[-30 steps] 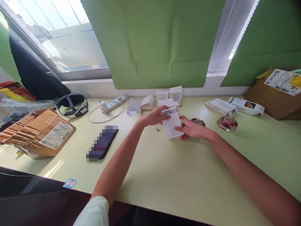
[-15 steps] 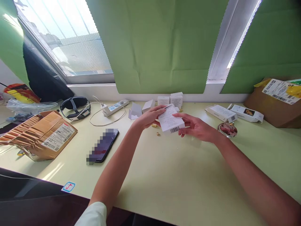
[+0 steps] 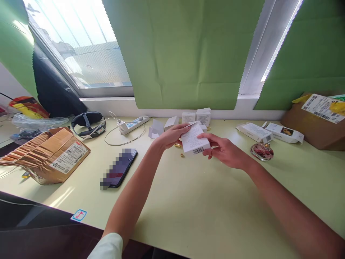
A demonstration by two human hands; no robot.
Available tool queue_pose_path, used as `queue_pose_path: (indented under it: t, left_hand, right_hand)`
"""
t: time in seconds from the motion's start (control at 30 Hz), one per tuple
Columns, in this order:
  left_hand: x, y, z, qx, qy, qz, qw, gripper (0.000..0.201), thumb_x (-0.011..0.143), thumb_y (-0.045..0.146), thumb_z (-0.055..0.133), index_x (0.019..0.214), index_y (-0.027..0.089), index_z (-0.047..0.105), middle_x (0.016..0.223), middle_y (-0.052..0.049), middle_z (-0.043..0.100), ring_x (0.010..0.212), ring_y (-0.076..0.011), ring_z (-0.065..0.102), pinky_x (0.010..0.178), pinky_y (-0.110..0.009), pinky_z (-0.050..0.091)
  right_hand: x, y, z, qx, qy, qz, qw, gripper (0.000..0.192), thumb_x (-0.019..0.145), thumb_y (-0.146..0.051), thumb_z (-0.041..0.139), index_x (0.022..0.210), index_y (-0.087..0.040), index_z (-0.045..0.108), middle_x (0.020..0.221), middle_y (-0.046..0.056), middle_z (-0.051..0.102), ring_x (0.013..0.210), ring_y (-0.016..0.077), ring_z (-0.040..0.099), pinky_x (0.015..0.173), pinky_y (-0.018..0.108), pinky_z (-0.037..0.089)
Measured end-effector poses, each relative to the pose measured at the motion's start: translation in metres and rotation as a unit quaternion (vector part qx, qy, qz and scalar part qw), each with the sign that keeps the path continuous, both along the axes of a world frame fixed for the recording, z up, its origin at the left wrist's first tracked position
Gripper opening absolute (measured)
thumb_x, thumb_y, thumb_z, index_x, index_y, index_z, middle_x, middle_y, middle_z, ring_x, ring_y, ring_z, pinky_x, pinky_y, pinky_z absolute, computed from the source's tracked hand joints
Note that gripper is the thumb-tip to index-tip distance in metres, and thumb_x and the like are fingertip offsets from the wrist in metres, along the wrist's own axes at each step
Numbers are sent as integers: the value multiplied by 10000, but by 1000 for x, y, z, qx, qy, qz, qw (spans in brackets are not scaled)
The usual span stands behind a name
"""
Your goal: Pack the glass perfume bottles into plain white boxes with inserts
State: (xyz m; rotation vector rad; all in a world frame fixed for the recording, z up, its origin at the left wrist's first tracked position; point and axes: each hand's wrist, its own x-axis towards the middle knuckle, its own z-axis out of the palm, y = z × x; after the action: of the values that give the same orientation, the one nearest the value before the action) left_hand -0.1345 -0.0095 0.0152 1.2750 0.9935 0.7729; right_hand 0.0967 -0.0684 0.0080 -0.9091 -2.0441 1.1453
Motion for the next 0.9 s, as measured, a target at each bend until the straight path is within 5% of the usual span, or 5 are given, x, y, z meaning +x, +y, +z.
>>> queue_pose_path:
  t: [0.17, 0.47, 0.7, 0.9]
  left_hand:
    - [0, 1, 3, -47, -40, 22, 998, 334, 865, 310, 616, 1188, 225, 618, 993, -64, 679, 812, -147, 665, 652, -239, 566]
    - [10, -9, 3, -84, -15, -41, 995, 327, 850, 366, 623, 1123, 187, 623, 1015, -67, 692, 788, -172, 677, 589, -244, 536]
    - [15, -14, 7, -90, -21, -31, 995, 270, 860, 357, 612, 1062, 178, 618, 883, -28, 689, 656, -123, 648, 513, -200, 508]
    - [14, -13, 6, -82, -32, -24, 996, 303, 868, 344, 610, 1125, 182, 611, 890, -30, 700, 668, -124, 659, 589, -218, 543]
  right_hand:
    - [-2, -5, 5, 27, 5, 4, 1000, 636, 797, -463, 679, 1368, -338, 429, 1090, 31, 638, 955, 207, 603, 753, 336, 550]
    - [-6, -9, 2, 243, -77, -77, 964, 523, 767, -578, 662, 1196, -284, 604, 830, 27, 585, 605, 143, 488, 602, 301, 446]
    - [-7, -13, 11, 142, 10, -28, 989, 461, 834, -500, 626, 1253, -321, 563, 1047, 48, 524, 951, 200, 595, 791, 324, 558]
    - [-4, -11, 10, 119, 15, -35, 992, 417, 855, -461, 611, 1239, -302, 571, 1072, 51, 532, 947, 210, 622, 874, 371, 539]
